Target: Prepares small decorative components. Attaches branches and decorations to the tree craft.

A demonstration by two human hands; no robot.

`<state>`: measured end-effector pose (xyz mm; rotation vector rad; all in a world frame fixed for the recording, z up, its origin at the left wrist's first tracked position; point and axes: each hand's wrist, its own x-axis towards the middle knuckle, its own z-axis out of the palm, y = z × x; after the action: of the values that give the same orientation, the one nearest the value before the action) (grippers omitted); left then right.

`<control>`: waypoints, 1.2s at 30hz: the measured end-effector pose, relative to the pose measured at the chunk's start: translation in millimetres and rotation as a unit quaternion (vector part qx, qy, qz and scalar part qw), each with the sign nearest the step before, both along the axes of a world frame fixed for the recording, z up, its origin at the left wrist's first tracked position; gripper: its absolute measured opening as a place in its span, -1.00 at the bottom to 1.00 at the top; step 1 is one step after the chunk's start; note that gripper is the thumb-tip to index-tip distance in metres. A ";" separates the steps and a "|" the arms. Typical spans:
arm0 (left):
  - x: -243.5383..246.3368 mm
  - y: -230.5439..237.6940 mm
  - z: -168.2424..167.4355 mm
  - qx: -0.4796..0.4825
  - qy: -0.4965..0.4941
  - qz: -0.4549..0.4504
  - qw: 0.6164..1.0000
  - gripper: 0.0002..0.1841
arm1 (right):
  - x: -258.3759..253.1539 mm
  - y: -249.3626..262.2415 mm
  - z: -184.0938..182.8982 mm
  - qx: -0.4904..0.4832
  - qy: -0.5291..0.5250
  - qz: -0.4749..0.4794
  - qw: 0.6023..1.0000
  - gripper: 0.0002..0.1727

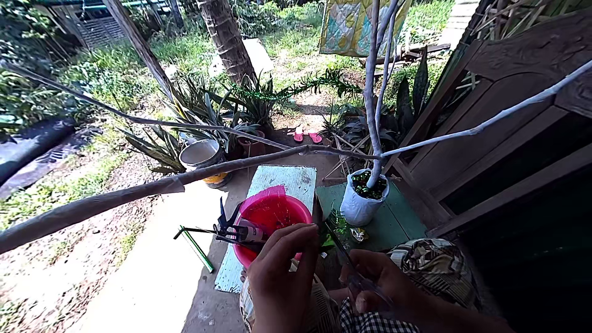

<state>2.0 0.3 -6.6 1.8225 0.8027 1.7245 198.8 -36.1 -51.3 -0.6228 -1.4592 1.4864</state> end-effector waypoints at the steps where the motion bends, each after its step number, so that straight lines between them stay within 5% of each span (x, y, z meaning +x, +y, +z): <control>1: -0.2 0.5 -0.6 0.010 0.011 0.017 1.000 -0.84 | 0.7 0.4 -0.4 -0.003 0.002 0.009 1.000 -0.59; 15: 6.1 -4.4 0.9 0.086 0.087 0.145 0.982 -0.89 | 0.5 1.2 0.8 0.021 -0.035 0.031 0.999 -0.51; 36: 5.8 -4.7 -0.3 0.073 0.052 0.093 0.992 -0.84 | 1.1 3.2 3.2 0.009 0.009 0.068 0.998 -0.53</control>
<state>7.8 -4.4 -6.9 2.0031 0.9357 1.8588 199.9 -32.9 -48.1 -0.5076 -1.5246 1.5769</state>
